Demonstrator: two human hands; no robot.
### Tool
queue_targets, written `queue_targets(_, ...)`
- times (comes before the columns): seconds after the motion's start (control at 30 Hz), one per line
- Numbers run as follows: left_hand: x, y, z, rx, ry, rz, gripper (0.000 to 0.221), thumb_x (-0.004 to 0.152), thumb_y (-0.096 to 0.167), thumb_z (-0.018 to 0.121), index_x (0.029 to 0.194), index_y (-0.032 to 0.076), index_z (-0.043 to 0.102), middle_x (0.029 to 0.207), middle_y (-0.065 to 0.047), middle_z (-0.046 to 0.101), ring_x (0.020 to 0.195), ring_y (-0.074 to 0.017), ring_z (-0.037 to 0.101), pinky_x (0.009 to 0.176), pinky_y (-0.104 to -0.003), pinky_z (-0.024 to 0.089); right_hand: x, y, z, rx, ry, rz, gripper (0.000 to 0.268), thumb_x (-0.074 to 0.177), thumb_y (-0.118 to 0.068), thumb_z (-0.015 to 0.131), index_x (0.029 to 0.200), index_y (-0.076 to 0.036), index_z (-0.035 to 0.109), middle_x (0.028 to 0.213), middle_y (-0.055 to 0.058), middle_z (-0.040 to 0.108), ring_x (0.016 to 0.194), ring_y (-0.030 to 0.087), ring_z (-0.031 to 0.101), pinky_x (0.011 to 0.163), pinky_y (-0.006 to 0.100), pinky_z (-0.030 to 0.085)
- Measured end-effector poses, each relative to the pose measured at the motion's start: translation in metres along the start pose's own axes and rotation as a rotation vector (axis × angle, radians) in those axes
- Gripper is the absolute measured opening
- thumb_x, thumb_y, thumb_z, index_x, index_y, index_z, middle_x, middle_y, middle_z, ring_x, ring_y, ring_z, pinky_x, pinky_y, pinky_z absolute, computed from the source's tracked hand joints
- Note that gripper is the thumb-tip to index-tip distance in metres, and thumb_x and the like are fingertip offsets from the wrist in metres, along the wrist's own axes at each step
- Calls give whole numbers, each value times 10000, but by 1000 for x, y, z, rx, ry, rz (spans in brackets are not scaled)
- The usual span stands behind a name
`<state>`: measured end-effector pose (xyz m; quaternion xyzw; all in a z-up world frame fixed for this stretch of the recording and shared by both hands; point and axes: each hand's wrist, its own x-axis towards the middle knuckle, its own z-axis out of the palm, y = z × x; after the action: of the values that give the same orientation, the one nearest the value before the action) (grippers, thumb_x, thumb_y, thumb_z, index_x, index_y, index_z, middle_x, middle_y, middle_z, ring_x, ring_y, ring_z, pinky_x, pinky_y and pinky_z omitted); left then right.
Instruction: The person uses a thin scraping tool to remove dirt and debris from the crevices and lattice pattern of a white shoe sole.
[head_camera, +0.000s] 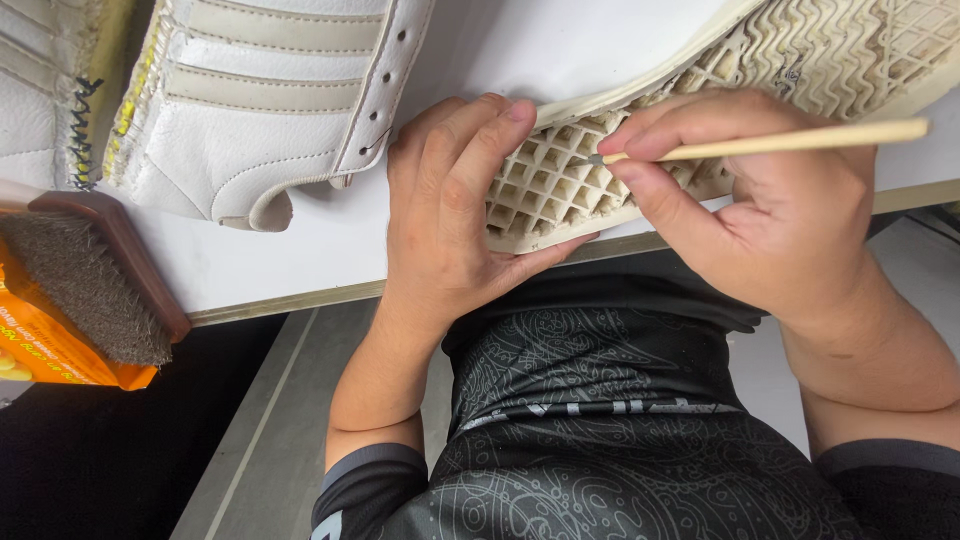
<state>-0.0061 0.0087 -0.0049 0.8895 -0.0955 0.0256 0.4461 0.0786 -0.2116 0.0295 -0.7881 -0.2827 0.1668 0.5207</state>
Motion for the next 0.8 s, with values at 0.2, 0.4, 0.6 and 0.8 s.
queue_targets(0.2,1,1,-2,10,-3,-14,989,851,452,991,1543,131,362,1372,-89,532,1278,-279,558,1111,-411,428,6,-4,0,-40,88,-104,146,874,130,687,940,94,562,899,256,696,844,296,754,723,333,655)
queue_targets(0.4,-1,1,-1,13,-5,-13,947,850,418,969,1512,125,359,1379,-88,527,1279,-280,560,1067,-402,432,5,1,15,-293,29,-409,202,848,43,777,982,38,626,952,192,730,878,311,756,746,349,660)
queue_targets(0.6,-2,-1,-3,-5,-12,-16,962,850,422,978,1529,125,364,1384,-97,523,1281,-293,555,1090,-413,441,9,-8,19,-298,56,-342,224,856,31,800,992,35,621,972,190,720,868,281,745,731,336,659)
queue_targets(0.8,-1,-1,-2,-1,-15,-11,983,842,437,988,1542,130,370,1387,-91,521,1288,-290,556,1106,-419,443,20,-19,2,-319,-30,-133,195,926,54,786,1009,38,611,980,168,741,887,257,749,728,303,611)
